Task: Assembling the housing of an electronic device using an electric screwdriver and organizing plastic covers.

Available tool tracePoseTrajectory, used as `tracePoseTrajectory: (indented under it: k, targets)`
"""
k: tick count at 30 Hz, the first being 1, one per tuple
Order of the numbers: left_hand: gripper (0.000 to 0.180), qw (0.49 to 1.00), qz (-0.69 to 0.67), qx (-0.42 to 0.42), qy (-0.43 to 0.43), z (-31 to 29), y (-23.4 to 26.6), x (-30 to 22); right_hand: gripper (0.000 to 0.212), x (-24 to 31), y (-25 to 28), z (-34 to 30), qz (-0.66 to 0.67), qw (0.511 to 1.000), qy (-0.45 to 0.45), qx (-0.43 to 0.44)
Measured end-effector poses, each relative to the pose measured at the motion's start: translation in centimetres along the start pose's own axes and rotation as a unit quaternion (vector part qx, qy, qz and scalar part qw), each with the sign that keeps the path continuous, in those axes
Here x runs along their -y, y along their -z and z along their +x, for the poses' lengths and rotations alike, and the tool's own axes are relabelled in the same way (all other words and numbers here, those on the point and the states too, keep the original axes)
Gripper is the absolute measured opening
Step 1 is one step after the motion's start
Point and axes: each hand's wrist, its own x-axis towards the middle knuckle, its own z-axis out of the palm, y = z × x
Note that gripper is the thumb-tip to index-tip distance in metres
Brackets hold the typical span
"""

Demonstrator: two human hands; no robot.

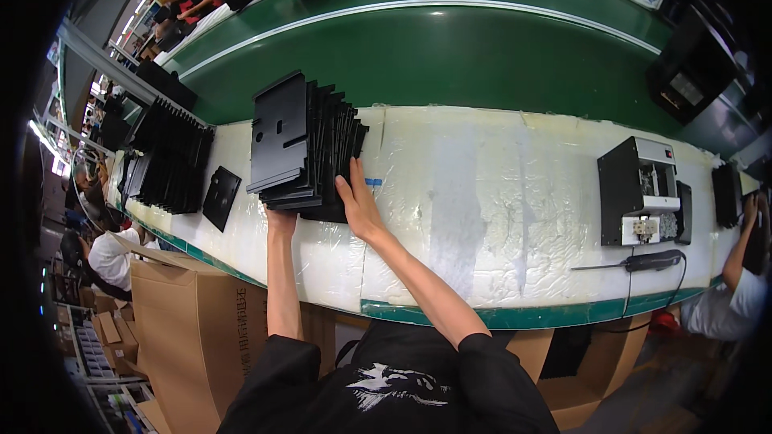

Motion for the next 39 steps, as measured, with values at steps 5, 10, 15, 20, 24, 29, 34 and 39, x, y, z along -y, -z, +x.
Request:
tracePoseTrajectory:
  k: [5,10,15,20,24,29,34,39]
  targets:
    - [0.044,0.999,0.024,-0.029,-0.038,0.9,1.3,0.4,0.068,0.1,-0.9,1.2,0.01,1.0,-0.003,0.01]
    - [0.047,0.999,-0.016,-0.047,-0.015,2.1,1.3,0.0,0.07,-0.1,-2.3,2.1,0.011,1.0,0.005,-0.01]
    - [0.045,0.998,-0.011,-0.058,-0.033,2.6,0.9,-0.2,0.068,-0.6,-2.8,1.9,-0.002,0.999,0.031,-0.042]
    - [0.05,0.991,-0.102,-0.062,-0.06,0.7,-3.4,-4.6,0.064,0.3,-1.9,1.6,0.025,0.996,0.068,-0.054]
    - [0.058,0.985,-0.007,0.081,-0.153,2.6,-3.4,-8.0,0.066,3.4,-2.4,1.0,0.041,0.986,0.143,-0.07]
    - [0.047,0.914,0.22,0.23,-0.251,8.5,-2.9,-8.5,0.061,4.6,-3.4,1.5,0.019,0.975,0.21,-0.076]
    - [0.055,0.971,0.102,0.183,-0.116,7.2,-6.2,-9.4,0.054,4.9,-5.0,1.1,-0.046,0.975,0.187,-0.108]
    - [0.056,0.974,0.037,0.223,-0.03,6.8,-6.3,-10.3,0.057,4.8,-5.1,0.8,-0.024,0.977,0.194,-0.09]
